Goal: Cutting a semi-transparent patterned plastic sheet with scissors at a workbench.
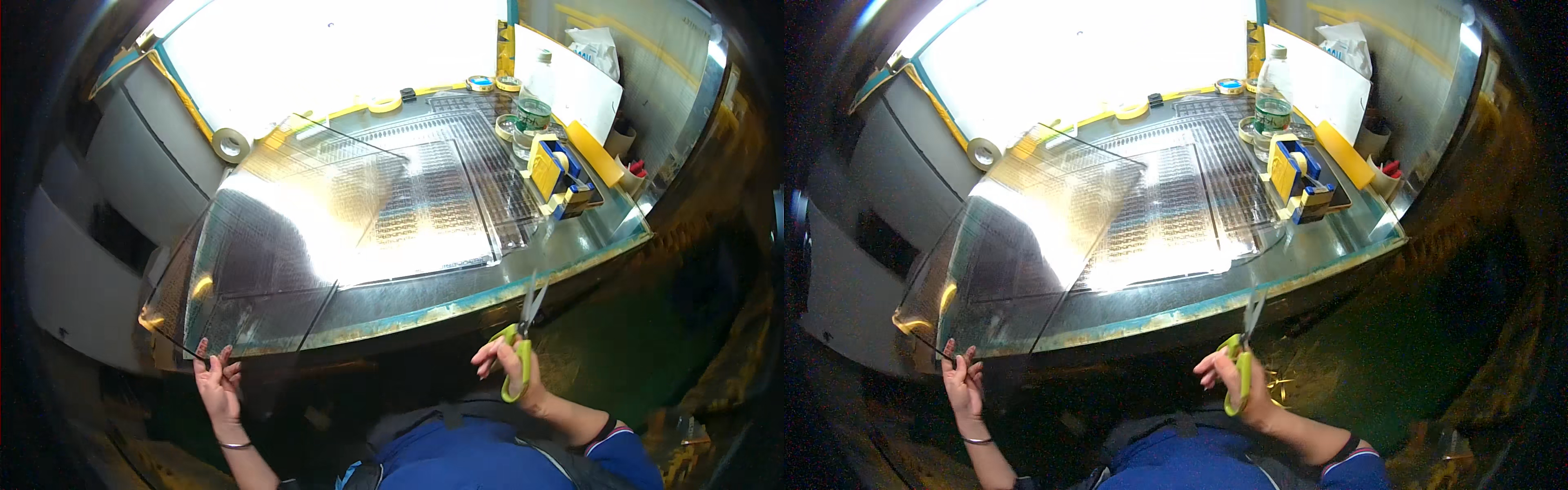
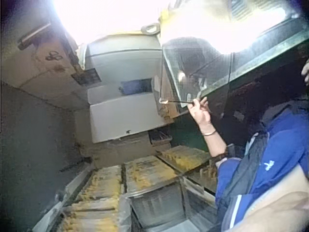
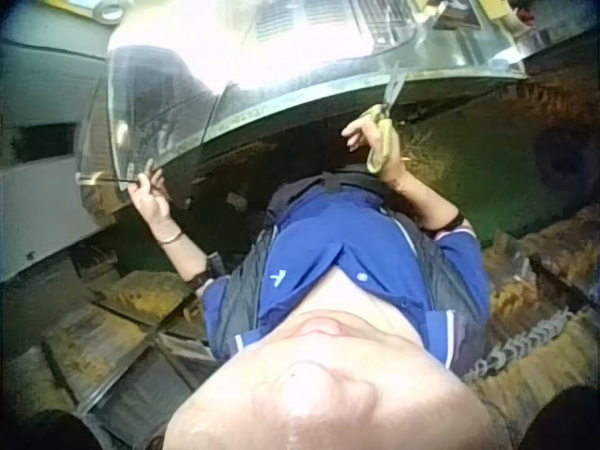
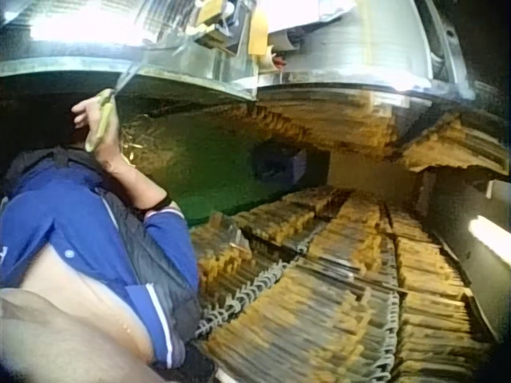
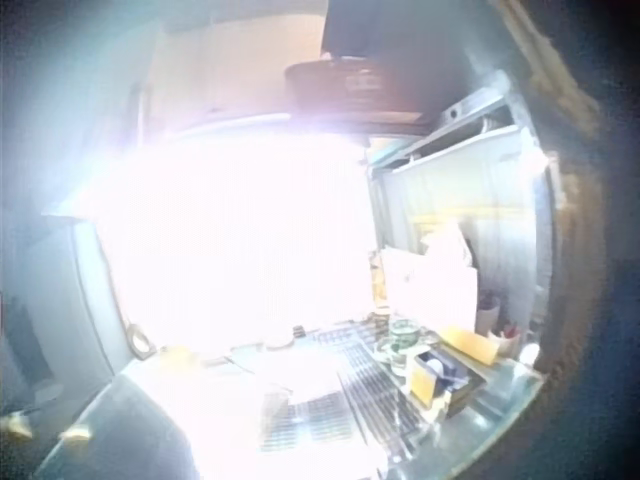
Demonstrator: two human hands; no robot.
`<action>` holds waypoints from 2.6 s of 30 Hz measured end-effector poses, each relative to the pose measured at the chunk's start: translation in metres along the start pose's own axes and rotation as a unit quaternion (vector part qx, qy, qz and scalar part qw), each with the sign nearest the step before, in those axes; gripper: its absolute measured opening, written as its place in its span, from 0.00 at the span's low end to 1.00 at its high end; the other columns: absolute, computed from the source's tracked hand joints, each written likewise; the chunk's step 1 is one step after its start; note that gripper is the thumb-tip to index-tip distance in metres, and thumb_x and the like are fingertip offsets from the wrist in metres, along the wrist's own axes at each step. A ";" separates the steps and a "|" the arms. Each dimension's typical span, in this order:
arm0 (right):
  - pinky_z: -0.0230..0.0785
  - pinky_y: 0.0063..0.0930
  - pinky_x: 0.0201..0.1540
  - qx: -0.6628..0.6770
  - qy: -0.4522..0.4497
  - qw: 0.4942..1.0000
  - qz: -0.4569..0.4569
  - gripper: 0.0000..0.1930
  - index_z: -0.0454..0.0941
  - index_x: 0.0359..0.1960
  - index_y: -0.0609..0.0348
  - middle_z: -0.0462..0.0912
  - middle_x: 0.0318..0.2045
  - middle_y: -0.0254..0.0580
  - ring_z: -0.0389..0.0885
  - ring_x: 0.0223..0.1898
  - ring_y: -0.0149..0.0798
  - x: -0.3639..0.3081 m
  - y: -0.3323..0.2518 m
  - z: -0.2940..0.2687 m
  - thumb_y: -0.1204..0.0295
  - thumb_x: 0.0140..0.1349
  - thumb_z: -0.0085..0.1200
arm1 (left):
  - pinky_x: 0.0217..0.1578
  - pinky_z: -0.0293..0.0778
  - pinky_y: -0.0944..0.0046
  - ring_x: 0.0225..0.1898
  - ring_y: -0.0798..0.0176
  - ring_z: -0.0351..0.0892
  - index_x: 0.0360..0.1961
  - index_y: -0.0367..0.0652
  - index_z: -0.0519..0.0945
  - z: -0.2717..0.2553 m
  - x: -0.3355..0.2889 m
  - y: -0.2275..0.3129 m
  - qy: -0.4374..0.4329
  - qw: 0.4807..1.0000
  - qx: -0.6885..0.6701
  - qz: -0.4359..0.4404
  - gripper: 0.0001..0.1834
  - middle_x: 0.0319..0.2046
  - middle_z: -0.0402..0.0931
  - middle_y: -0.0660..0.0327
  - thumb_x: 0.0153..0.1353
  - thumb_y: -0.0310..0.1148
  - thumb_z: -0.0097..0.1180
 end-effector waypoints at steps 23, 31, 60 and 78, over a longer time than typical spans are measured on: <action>0.71 0.20 0.29 0.081 0.106 0.990 0.048 0.07 0.70 0.27 0.62 0.78 0.33 0.49 0.79 0.29 0.32 0.031 -0.004 0.022 0.71 0.58 0.49 | 0.22 0.71 0.72 0.23 0.70 0.74 0.37 0.35 0.77 0.225 -0.171 -0.128 -0.504 0.824 0.154 -0.207 0.12 0.27 0.77 0.58 0.54 0.31 0.57; 0.64 0.20 0.35 -0.038 -0.031 0.987 0.155 0.16 0.64 0.38 0.62 0.70 0.33 0.40 0.69 0.32 0.27 -0.041 0.036 0.004 0.58 0.64 0.39 | 0.16 0.68 0.74 0.18 0.70 0.73 0.31 0.37 0.76 0.275 -0.141 -0.141 -0.272 0.918 -0.061 -0.283 0.10 0.22 0.75 0.60 0.58 0.35 0.50; 0.58 0.30 0.41 -0.103 0.006 0.994 0.029 0.21 0.62 0.40 0.63 0.66 0.32 0.43 0.63 0.35 0.35 -0.015 0.035 0.057 0.54 0.65 0.30 | 0.21 0.64 0.76 0.20 0.77 0.69 0.26 0.42 0.78 0.291 -0.145 -0.135 -0.273 0.927 -0.045 -0.253 0.07 0.19 0.73 0.69 0.54 0.34 0.57; 0.60 0.18 0.20 -0.039 -0.021 0.988 0.148 0.22 0.62 0.30 0.57 0.65 0.16 0.30 0.64 0.17 0.23 -0.036 0.046 0.039 0.48 0.61 0.37 | 0.25 0.68 0.74 0.21 0.74 0.71 0.29 0.36 0.80 0.281 -0.132 -0.127 -0.328 0.913 -0.008 -0.241 0.06 0.23 0.77 0.63 0.50 0.28 0.59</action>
Point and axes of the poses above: each hand's wrist, its own x-axis towards the middle knuckle, its own z-axis out of the palm, y = z × x, the point moved 8 cm from there along x, towards the middle knuckle
